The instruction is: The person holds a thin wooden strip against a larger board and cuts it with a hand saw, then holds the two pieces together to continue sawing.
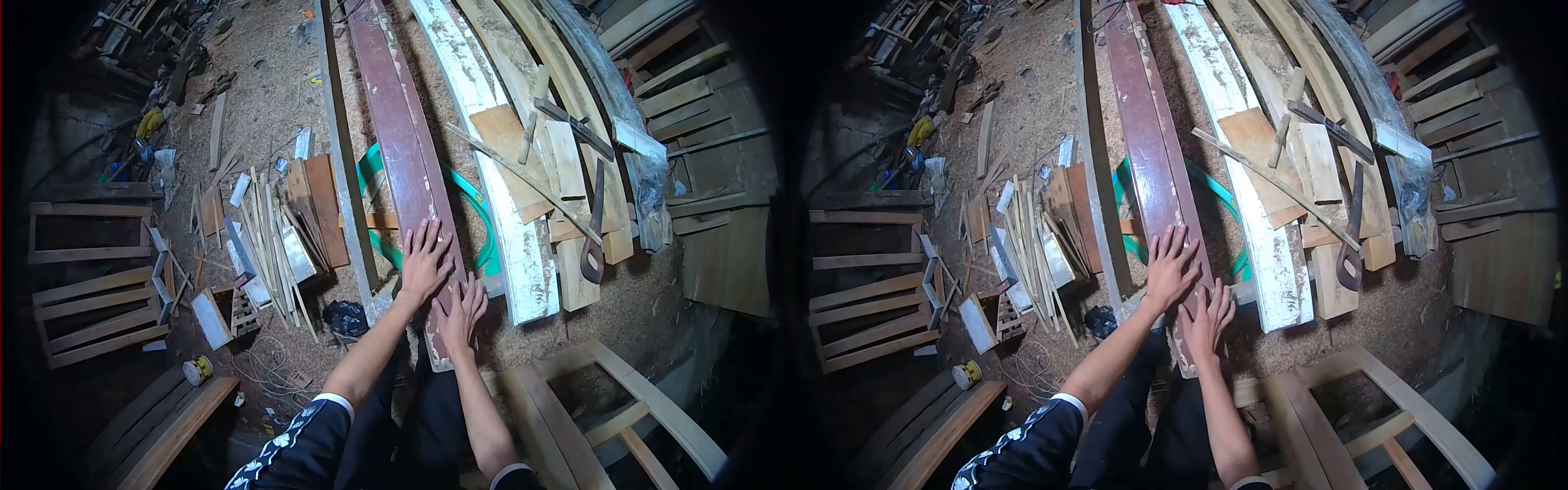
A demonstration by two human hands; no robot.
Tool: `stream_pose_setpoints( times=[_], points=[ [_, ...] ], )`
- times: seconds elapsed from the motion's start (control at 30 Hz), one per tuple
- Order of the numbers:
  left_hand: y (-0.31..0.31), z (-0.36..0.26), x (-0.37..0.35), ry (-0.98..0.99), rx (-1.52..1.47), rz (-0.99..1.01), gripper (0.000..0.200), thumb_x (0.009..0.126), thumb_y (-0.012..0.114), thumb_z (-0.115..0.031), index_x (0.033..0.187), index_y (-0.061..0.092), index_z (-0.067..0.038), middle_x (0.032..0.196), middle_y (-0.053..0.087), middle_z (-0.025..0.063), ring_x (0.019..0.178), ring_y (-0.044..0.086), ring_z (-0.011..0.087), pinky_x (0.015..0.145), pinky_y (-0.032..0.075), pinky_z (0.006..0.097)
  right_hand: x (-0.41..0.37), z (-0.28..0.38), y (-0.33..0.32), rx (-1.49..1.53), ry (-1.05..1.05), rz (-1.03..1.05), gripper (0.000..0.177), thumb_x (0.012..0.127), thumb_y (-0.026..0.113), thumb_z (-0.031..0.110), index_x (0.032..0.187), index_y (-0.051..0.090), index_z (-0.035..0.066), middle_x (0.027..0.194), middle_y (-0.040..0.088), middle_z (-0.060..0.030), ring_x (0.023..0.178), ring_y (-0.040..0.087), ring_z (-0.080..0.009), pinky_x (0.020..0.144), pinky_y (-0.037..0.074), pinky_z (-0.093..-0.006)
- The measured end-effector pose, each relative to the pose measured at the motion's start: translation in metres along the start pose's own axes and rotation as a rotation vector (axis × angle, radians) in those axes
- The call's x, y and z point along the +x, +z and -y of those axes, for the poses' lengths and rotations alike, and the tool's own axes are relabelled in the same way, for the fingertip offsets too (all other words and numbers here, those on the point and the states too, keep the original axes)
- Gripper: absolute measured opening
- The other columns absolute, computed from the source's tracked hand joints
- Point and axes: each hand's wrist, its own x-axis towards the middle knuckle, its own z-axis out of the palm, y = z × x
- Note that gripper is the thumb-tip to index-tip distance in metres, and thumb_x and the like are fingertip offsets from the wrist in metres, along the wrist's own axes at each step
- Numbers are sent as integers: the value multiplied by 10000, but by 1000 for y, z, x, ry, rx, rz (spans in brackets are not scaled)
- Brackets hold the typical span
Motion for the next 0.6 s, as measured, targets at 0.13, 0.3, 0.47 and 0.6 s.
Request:
stream_pose_setpoints(
  times=[0.13, 0.3, 0.47, 0.6],
  points=[
    [-3, 0, 2, 13, 20, 6, 510, 927, 633, -354, 1408, 658, -188, 1667, 377, 122, 1572, 262, 348, 1269, 146, 560, 0, 2, 2, 11, 5, -8, 684, 862, 794, 319, 1434, 552, 32, 1646, 311, -235, 1533, 239, -430, 1223, 167, -624],
    [-5, -1, 4, 24, 47, 11, 519, 913, 638, -354, 1400, 664, -175, 1661, 389, 126, 1568, 272, 354, 1256, 161, 576, -2, 6, 5, 42, 53, -20, 680, 844, 808, 283, 1422, 555, 27, 1642, 315, -227, 1518, 255, -433, 1217, 177, -617],
    [-7, -2, 6, 35, 68, 38, 535, 904, 639, -356, 1407, 660, -175, 1665, 383, 126, 1568, 271, 356, 1247, 170, 589, -1, 5, 3, 44, 49, -4, 686, 833, 818, 269, 1423, 559, 34, 1637, 324, -221, 1517, 256, -433, 1216, 183, -615],
    [-8, 2, 2, 34, 80, 43, 571, 885, 657, -358, 1426, 639, -175, 1670, 371, 125, 1579, 244, 356, 1254, 162, 605, -2, 7, 5, 54, 31, 5, 683, 822, 831, 267, 1412, 574, 39, 1635, 332, -205, 1519, 254, -427, 1217, 189, -619]
  ],
)
